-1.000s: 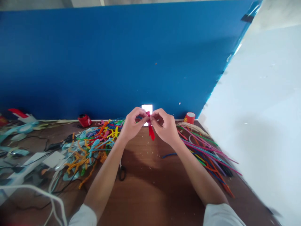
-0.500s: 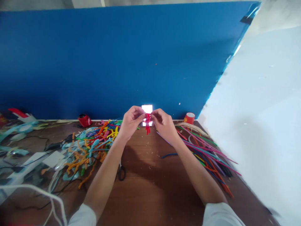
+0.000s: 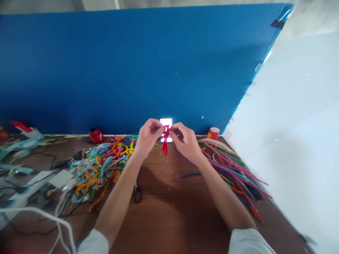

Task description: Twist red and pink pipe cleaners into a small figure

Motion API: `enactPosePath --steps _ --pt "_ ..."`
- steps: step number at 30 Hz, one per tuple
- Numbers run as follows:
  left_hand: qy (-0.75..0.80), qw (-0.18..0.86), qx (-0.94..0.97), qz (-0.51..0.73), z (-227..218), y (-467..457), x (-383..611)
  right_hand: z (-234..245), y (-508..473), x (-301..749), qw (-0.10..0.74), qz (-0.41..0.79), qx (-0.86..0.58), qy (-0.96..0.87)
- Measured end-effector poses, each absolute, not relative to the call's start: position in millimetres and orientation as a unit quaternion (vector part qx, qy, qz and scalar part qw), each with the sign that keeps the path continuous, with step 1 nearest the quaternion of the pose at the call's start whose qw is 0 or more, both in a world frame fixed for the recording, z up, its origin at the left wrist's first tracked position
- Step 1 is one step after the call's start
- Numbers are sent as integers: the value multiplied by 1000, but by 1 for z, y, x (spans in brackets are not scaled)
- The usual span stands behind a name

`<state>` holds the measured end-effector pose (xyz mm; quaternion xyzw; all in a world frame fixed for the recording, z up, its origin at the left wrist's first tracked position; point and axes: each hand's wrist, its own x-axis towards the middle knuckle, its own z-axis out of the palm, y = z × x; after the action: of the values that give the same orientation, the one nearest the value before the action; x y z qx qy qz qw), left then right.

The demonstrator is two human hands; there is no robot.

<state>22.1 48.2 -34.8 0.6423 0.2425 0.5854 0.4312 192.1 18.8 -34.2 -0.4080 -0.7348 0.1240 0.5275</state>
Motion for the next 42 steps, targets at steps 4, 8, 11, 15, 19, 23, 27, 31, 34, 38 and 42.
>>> enactPosePath --steps 4,8,11,15,19,23,27,31,34,38,42 --pt "266 406 649 586 -34 46 22 -32 17 192 526 117 -416 -733" --pt "269 403 657 578 -33 46 22 -31 18 192 513 128 -418 -739" --pt "258 415 662 569 -34 46 22 -33 21 193 507 145 -422 -738" --pt "261 425 669 551 -35 47 22 -35 22 195 503 181 -421 -733" --pt "261 422 685 533 -37 47 21 -36 22 196 513 220 -399 -728" --pt "258 402 705 525 -36 46 21 -36 22 197 527 250 -380 -718" --pt "261 385 720 515 -34 43 20 -34 18 195 524 228 -393 -720" --pt "258 387 730 500 -33 41 21 -33 14 193 490 203 -401 -747" --pt "257 390 724 507 -35 41 24 -34 14 193 483 189 -399 -756" --pt "242 431 700 516 -35 39 29 -35 15 192 483 167 -391 -766" --pt "212 488 675 511 -32 35 32 -37 15 191 489 167 -369 -772"
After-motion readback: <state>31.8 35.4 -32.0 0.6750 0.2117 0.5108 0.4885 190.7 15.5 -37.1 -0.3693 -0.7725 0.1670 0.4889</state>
